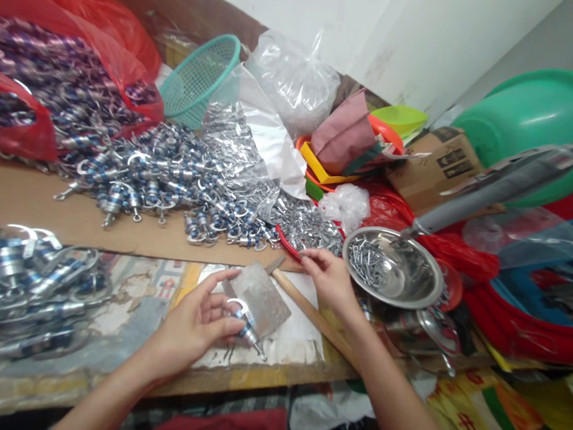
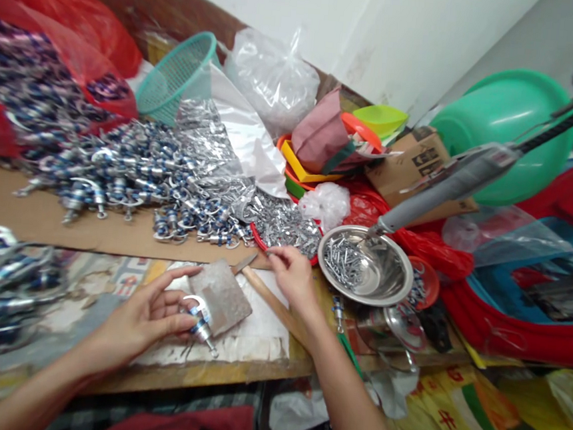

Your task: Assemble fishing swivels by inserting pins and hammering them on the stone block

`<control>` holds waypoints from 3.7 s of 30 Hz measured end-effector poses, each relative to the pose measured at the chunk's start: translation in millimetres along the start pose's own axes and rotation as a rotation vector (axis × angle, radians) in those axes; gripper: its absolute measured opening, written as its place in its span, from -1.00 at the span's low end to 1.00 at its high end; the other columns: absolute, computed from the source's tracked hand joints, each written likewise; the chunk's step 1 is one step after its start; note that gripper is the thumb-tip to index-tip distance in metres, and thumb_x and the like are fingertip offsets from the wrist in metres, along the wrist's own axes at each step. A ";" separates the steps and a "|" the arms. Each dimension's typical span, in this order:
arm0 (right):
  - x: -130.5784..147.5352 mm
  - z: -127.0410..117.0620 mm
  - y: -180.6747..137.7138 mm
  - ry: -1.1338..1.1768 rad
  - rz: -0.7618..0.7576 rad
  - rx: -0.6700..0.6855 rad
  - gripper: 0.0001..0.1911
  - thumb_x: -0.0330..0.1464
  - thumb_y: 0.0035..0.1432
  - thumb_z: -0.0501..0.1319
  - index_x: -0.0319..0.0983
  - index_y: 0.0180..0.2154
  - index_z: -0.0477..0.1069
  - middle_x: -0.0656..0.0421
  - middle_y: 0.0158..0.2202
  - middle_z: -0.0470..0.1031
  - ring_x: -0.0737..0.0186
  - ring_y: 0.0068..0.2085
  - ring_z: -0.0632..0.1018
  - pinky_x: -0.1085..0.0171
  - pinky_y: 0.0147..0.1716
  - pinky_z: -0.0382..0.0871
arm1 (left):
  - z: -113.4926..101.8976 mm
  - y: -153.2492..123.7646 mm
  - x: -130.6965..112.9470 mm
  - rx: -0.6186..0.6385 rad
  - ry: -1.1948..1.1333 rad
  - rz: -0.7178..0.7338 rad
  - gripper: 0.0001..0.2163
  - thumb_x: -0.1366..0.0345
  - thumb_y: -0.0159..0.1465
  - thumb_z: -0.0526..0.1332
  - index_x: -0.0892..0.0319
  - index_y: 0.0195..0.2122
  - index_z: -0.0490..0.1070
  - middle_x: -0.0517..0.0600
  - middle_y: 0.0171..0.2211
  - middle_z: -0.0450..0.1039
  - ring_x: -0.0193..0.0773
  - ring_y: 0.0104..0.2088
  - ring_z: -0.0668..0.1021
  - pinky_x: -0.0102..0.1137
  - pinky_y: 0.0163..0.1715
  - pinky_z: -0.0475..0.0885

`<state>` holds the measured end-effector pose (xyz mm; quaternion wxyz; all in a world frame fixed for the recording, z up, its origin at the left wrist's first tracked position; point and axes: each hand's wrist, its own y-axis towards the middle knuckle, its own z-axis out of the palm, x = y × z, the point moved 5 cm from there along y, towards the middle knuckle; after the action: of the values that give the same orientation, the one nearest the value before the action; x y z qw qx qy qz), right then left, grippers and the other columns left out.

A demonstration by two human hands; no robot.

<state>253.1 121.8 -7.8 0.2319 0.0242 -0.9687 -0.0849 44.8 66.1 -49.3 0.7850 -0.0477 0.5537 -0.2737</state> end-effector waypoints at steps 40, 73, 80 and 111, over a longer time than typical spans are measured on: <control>86.2 21.8 -61.3 0.090 -0.367 0.276 -0.81 -0.53 0.14 0.05 -0.27 -0.27 0.40 0.12 -0.36 0.39 0.24 -0.32 0.42 0.29 -0.35 0.32 | -0.1 1.5 3.4 0.013 -0.021 0.025 -0.35 0.41 -0.06 0.33 0.17 0.06 0.09 -0.11 -0.49 0.44 -0.32 -0.48 0.50 -0.40 -0.45 0.44; 90.9 25.8 -40.0 0.246 -0.151 0.383 -0.89 -0.56 -0.08 0.20 -0.27 -0.46 0.44 0.25 -0.55 0.43 0.37 -0.51 0.38 0.42 -0.53 0.15 | 0.2 1.0 0.9 0.019 -0.050 0.018 -0.31 0.43 -0.09 0.35 0.20 0.07 0.09 -0.14 -0.53 0.45 -0.36 -0.52 0.49 -0.48 -0.50 0.40; 72.0 15.9 -43.0 0.413 -0.161 0.140 -0.91 -0.49 0.06 0.15 -0.24 -0.44 0.40 0.23 -0.47 0.42 0.34 -0.40 0.43 0.40 -0.41 0.26 | -0.2 2.1 1.4 0.001 -0.023 -0.006 -0.31 0.40 -0.10 0.36 0.16 0.07 0.10 -0.14 -0.51 0.44 -0.32 -0.51 0.52 -0.43 -0.48 0.42; 32.6 -13.9 -127.1 0.110 -0.273 0.055 -0.54 -0.52 0.18 0.01 -0.17 0.12 0.20 0.09 -0.26 0.49 0.25 -0.29 0.52 0.29 -0.30 0.44 | -2.0 0.8 3.8 -0.059 -0.051 0.020 -0.21 0.41 -0.14 0.40 0.13 0.11 0.06 -0.12 -0.53 0.48 -0.24 -0.51 0.56 -0.31 -0.45 0.49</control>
<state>231.4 -8.2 -3.4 0.2701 0.1668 -0.9442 -0.0877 44.2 65.3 -53.6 0.7999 -0.0722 0.5418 -0.2480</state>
